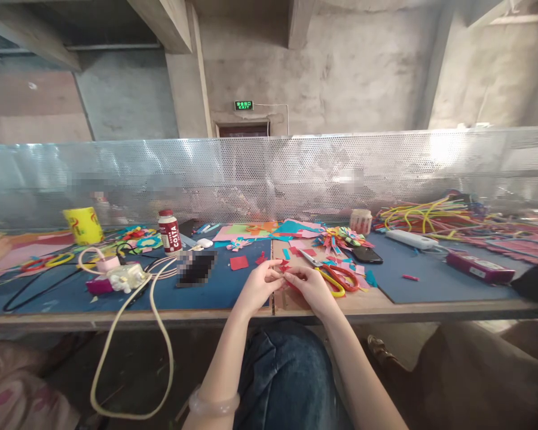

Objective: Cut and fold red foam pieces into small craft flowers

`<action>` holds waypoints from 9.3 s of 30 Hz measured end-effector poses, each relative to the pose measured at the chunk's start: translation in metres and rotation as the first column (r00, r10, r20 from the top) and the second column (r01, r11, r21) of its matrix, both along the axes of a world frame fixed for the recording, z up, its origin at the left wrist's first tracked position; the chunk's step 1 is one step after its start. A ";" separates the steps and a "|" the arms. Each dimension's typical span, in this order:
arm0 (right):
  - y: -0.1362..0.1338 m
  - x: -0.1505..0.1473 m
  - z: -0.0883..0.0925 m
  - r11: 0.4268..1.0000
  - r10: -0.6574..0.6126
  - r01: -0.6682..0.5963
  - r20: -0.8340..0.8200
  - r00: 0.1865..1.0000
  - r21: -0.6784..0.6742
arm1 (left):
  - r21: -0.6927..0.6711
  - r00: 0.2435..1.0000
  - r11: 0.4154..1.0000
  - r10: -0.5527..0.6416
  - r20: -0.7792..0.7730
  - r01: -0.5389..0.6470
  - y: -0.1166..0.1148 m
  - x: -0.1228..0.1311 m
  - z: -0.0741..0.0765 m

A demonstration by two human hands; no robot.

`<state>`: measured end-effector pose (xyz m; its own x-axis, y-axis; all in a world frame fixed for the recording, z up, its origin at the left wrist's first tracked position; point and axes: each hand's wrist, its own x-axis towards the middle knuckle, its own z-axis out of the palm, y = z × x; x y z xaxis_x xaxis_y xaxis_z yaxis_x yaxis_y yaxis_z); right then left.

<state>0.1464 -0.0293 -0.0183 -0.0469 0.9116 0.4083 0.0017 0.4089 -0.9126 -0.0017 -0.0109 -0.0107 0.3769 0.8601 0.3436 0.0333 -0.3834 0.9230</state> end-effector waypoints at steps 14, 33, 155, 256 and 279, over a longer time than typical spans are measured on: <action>-0.001 0.000 -0.001 1.000 -0.014 0.013 -0.075 0.997 -0.017 | -0.019 1.000 1.000 -0.003 0.017 0.003 -0.003 0.001 0.003; 0.001 0.001 -0.002 0.993 -0.116 0.116 -0.012 0.993 0.001 | -0.012 0.979 0.988 0.152 0.136 -0.152 -0.001 0.000 0.000; 0.010 0.005 -0.011 0.965 -0.259 0.251 0.118 0.959 0.075 | -0.048 0.990 0.990 0.134 0.049 -0.132 0.003 0.003 0.000; 0.005 0.012 0.008 0.991 0.127 -0.134 0.172 0.977 0.030 | -0.024 0.997 0.998 0.056 0.050 -0.055 0.001 -0.001 0.002; 0.008 0.014 0.004 1.000 -0.020 0.021 0.084 0.996 -0.008 | -0.112 0.983 0.990 0.106 0.152 -0.090 0.005 0.001 -0.001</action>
